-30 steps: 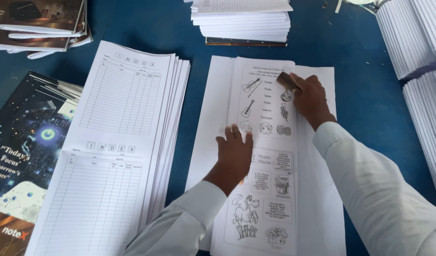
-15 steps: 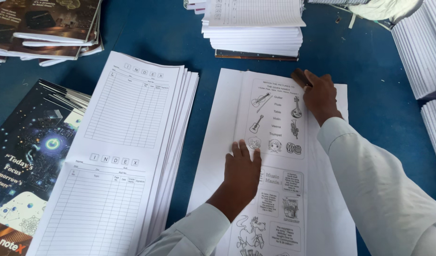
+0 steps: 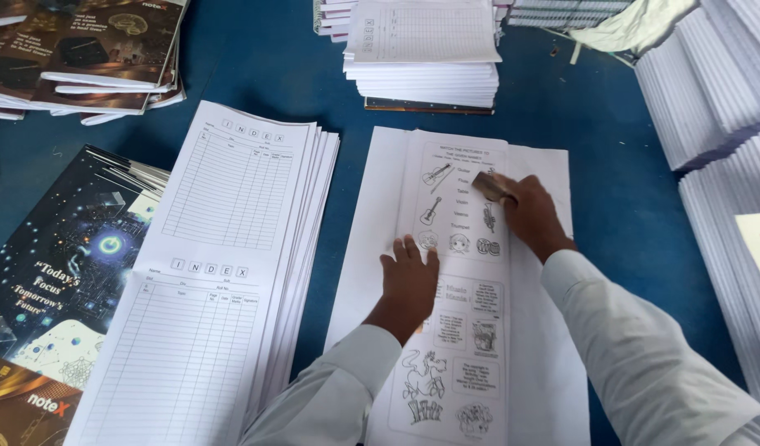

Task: The person assembles notebooks by aligning printed pages, inserting covers, and using a wooden tool to press the spine. They handle stacks of index pages, printed sheets, and covers, then place the finished notebooks aside.

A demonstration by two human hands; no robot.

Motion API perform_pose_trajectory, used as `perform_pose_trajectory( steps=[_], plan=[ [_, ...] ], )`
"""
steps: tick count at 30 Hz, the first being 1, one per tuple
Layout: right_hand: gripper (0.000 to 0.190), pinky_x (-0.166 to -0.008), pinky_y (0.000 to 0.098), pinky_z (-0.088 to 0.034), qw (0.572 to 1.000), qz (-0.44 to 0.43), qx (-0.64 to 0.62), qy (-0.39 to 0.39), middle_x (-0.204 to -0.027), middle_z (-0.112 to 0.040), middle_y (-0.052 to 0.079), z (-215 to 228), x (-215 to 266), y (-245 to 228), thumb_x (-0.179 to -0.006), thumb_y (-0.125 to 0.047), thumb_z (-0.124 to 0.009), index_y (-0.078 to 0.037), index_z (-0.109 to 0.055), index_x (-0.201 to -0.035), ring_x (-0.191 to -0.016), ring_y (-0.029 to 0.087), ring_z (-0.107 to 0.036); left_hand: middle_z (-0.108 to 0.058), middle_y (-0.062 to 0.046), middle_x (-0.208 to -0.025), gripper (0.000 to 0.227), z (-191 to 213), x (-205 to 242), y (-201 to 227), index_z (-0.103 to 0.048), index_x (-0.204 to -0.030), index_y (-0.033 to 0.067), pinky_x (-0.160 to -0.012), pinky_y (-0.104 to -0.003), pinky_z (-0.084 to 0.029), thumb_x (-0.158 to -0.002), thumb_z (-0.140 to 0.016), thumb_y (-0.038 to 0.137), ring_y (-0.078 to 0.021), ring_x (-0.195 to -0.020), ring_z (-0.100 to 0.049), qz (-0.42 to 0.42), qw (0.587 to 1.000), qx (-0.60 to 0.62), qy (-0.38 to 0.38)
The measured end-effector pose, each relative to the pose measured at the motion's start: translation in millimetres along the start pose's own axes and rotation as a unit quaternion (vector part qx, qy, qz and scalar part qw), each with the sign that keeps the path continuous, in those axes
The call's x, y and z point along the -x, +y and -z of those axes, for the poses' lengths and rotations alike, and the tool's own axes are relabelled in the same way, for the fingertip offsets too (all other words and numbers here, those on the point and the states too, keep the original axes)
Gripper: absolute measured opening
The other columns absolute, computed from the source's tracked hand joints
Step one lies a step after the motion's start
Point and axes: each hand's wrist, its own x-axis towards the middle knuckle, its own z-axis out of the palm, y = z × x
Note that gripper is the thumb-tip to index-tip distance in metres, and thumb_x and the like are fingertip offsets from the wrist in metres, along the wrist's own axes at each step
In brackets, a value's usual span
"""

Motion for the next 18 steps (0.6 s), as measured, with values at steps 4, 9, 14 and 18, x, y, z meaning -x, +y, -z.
perform_pose_trajectory(
  steps=[4,9,14,18],
  plan=[
    [0.043,-0.082,0.0433,-0.053,1.0,0.002,-0.011,-0.013,-0.103,-0.061,0.016,3.6,34.6,-6.4,-0.098,-0.005,-0.057,-0.02,-0.066,-0.137,-0.087,0.03,-0.063,-0.015,-0.032,-0.163,0.083,-4.1,-4.0,-1.2,-0.025,-0.159,0.0136,-0.112,-0.069,-0.025,-0.09,-0.069,0.023,-0.05,-0.15,-0.017,0.013,1.0,0.007,-0.023],
    [0.045,-0.083,0.0425,-0.052,0.999,0.046,-0.003,-0.01,-0.1,-0.062,0.015,7.7,86.1,-13.3,-0.094,-0.004,-0.061,-0.019,-0.067,-0.136,-0.088,0.03,-0.062,-0.017,-0.032,-0.164,0.078,-6.6,-8.4,-1.2,-0.028,-0.159,0.0152,-0.112,-0.073,-0.021,-0.092,-0.067,0.023,-0.0497,-0.151,-0.018,0.025,1.0,0.014,-0.011],
    [0.045,-0.085,0.0409,-0.053,0.997,0.064,-0.032,-0.03,-0.099,-0.063,0.012,14.3,146.4,-27.8,-0.091,-0.005,-0.063,-0.019,-0.067,-0.134,-0.088,0.028,-0.062,-0.018,-0.029,-0.165,0.07,-13.0,-13.3,0.5,-0.027,-0.159,0.0154,-0.112,-0.076,-0.018,-0.097,-0.059,0.022,-0.0457,-0.152,-0.018,0.042,0.999,0.009,-0.007],
    [0.048,-0.085,0.0386,-0.054,0.996,0.043,-0.04,-0.06,-0.101,-0.064,0.01,20.7,188.6,-44.8,-0.09,-0.003,-0.062,-0.021,-0.067,-0.133,-0.089,0.025,-0.063,-0.02,-0.028,-0.165,0.065,-14.8,-12.9,5.8,-0.027,-0.16,0.0121,-0.113,-0.077,-0.019,-0.101,-0.053,0.022,-0.0426,-0.152,-0.021,0.058,0.998,0.0,-0.008]
  ],
)
